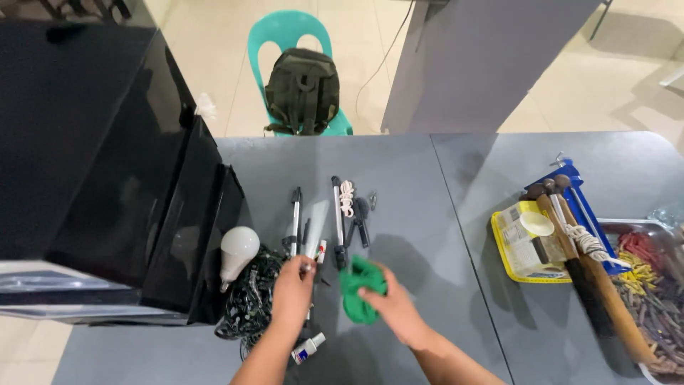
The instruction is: The person wipes a black box with a green cloth, then proceeds to clean various items on a table. They wipe a yellow container, a hammer, a blue tool, a light bulb, and several black metal rods, placing each cleaned item into a metal tray.
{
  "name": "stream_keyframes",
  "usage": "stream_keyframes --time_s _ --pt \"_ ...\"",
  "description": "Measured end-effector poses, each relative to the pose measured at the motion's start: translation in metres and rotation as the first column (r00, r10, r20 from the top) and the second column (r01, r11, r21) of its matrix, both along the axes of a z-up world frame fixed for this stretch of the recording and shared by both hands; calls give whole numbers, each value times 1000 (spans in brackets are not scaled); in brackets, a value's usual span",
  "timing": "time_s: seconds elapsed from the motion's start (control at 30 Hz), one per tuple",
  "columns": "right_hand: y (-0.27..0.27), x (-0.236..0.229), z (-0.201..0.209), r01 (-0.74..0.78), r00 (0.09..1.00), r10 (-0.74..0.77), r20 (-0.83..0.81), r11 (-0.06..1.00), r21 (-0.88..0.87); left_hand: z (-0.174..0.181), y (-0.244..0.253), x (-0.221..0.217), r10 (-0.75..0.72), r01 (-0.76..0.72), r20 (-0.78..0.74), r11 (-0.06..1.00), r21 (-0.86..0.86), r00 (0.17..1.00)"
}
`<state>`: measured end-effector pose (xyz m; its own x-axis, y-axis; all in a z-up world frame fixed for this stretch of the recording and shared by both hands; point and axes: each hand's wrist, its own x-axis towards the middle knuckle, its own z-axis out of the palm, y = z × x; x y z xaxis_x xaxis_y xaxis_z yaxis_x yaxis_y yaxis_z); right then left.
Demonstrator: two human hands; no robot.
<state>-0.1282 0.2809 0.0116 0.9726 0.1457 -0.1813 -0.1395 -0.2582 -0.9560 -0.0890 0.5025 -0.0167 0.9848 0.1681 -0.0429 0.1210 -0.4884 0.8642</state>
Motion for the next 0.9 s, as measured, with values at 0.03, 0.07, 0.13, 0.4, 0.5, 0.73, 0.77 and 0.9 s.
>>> stream_keyframes --time_s 0.03,0.07,0.13,0.4,0.5,0.73,0.77,0.9 --pt "0 4 3 4 1000 -4 7 1000 5 7 -8 -9 -4 4 7 1000 5 1000" --pt "0 6 4 126 981 -65 -183 931 343 13 -16 -22 -18 15 -35 998 -67 999" --pt "4 8 6 289 927 -55 -370 734 614 25 -29 -44 -37 27 -70 991 -134 997" --pt "0 9 28 352 911 -76 -406 656 667 45 -35 -69 -364 335 92 913 234 927" --pt "-29 15 49 434 893 -199 -404 620 654 38 -42 -74 -436 379 115 863 333 892" --pt "-112 11 62 421 875 -439 -206 477 771 24 -106 -62 -461 471 -100 867 160 882" --pt "-123 6 63 465 848 -480 -224 474 747 33 -121 -58 -454 467 -133 879 91 881" --pt "-182 -32 63 395 918 -322 -233 679 618 72 -203 -45 -494 484 -84 867 -117 865"
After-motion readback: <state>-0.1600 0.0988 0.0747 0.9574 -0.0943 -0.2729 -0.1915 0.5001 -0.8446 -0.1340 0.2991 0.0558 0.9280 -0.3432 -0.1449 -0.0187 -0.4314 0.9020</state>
